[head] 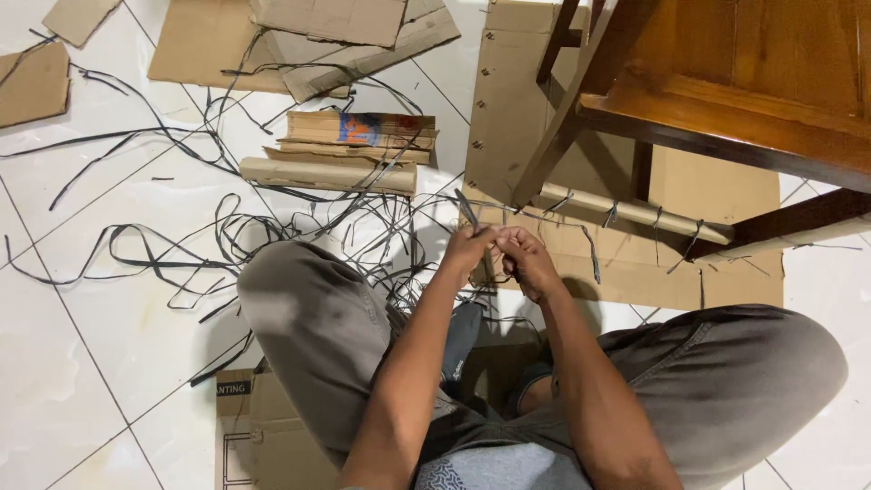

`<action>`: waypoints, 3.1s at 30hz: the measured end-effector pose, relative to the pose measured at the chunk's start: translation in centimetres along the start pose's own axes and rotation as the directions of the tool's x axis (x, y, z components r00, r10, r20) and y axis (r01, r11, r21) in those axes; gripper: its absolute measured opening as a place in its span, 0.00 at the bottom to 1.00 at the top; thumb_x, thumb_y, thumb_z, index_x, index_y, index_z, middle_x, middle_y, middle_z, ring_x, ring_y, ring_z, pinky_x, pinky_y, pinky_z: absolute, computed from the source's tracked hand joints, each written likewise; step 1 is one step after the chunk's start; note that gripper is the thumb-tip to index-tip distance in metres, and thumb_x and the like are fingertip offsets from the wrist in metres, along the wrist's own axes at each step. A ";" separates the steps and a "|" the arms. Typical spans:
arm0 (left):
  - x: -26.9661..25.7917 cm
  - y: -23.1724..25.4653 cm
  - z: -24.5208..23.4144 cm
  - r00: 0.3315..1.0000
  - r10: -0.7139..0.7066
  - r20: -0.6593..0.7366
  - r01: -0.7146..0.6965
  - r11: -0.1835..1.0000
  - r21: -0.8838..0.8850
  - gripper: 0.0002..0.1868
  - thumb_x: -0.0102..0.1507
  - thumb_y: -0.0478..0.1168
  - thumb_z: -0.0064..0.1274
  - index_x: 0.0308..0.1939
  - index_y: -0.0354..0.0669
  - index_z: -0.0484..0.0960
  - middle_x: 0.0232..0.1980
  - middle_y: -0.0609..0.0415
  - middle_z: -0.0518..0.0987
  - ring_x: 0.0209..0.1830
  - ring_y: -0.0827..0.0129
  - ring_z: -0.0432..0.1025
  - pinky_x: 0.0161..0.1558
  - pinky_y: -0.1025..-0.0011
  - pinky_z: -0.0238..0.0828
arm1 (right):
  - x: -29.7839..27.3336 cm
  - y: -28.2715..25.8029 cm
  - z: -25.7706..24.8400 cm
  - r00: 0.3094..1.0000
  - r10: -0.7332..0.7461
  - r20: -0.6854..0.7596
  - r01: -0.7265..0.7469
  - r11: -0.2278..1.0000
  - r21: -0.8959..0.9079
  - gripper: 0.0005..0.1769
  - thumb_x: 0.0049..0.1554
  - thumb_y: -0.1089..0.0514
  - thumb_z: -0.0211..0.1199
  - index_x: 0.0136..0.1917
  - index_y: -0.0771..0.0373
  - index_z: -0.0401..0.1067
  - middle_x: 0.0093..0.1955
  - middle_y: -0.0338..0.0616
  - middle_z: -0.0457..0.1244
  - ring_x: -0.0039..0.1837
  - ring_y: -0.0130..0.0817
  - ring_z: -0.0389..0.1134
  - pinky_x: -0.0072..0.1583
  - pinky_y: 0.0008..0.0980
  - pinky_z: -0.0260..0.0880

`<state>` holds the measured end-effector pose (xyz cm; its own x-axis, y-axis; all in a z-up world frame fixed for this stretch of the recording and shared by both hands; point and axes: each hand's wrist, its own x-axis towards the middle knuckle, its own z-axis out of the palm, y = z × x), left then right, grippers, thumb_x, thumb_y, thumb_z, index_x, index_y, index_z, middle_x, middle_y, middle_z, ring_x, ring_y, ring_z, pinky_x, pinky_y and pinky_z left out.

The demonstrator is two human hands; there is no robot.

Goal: Wrapping wooden chair legs with cardboard and securing them with plastic straps

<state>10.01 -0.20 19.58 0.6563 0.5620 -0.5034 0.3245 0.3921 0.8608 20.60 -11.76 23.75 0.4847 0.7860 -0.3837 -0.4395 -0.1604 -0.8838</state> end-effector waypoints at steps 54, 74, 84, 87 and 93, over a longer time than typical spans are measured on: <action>5.1 -6.0 -5.6 0.497 -0.014 -0.868 0.205 0.974 0.101 0.18 0.63 0.53 0.53 0.56 0.58 0.78 0.52 0.57 0.81 0.55 0.55 0.77 0.57 0.52 0.75 | 2.1 5.7 -8.6 0.845 0.175 -0.505 -0.083 0.976 0.200 0.09 0.65 0.55 0.58 0.58 0.53 0.72 0.41 0.36 0.67 0.32 0.24 0.55 0.33 0.21 0.51; 3.2 -1.0 -0.3 0.798 0.571 -0.194 -0.110 0.453 0.885 0.33 0.60 0.39 0.58 0.70 0.42 0.71 0.80 0.43 0.57 0.82 0.43 0.48 0.71 0.41 0.57 | 3.6 17.3 -9.3 0.921 0.093 -0.378 -0.361 0.566 -0.741 0.33 0.64 0.37 0.49 0.68 0.62 0.73 0.62 0.62 0.68 0.68 0.62 0.67 0.68 0.57 0.66; 10.7 -0.7 -1.8 0.956 0.144 0.255 -0.266 0.065 0.962 0.41 0.68 0.40 0.54 0.81 0.49 0.49 0.86 0.49 0.39 0.86 0.47 0.33 0.76 0.39 0.46 | -0.7 12.6 -6.2 0.953 0.140 -0.270 -0.303 0.509 -0.806 0.28 0.66 0.38 0.39 0.63 0.51 0.74 0.56 0.55 0.71 0.64 0.61 0.69 0.65 0.57 0.69; 11.9 -2.2 -2.1 0.962 0.011 0.271 -0.271 -0.034 0.962 0.47 0.68 0.43 0.53 0.83 0.58 0.39 0.87 0.54 0.34 0.86 0.47 0.30 0.73 0.32 0.49 | -0.7 13.5 -7.0 0.942 0.160 -0.295 -0.335 0.500 -0.798 0.25 0.65 0.41 0.43 0.60 0.56 0.75 0.54 0.57 0.71 0.62 0.63 0.70 0.65 0.57 0.70; 10.0 -6.0 -5.0 0.950 -0.168 0.265 -0.270 -0.010 0.963 0.44 0.68 0.39 0.50 0.82 0.68 0.42 0.85 0.71 0.26 0.86 0.50 0.27 0.67 0.26 0.56 | 0.3 15.3 -7.7 0.920 0.231 -0.315 -0.388 0.442 -0.809 0.24 0.63 0.40 0.47 0.60 0.51 0.75 0.56 0.52 0.71 0.63 0.58 0.70 0.64 0.55 0.71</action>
<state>11.27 6.69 8.95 0.7491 0.2749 -0.6028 0.4752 -0.8569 0.1997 19.89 -18.57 8.04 0.5830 0.4980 -0.6419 0.2295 -0.8589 -0.4579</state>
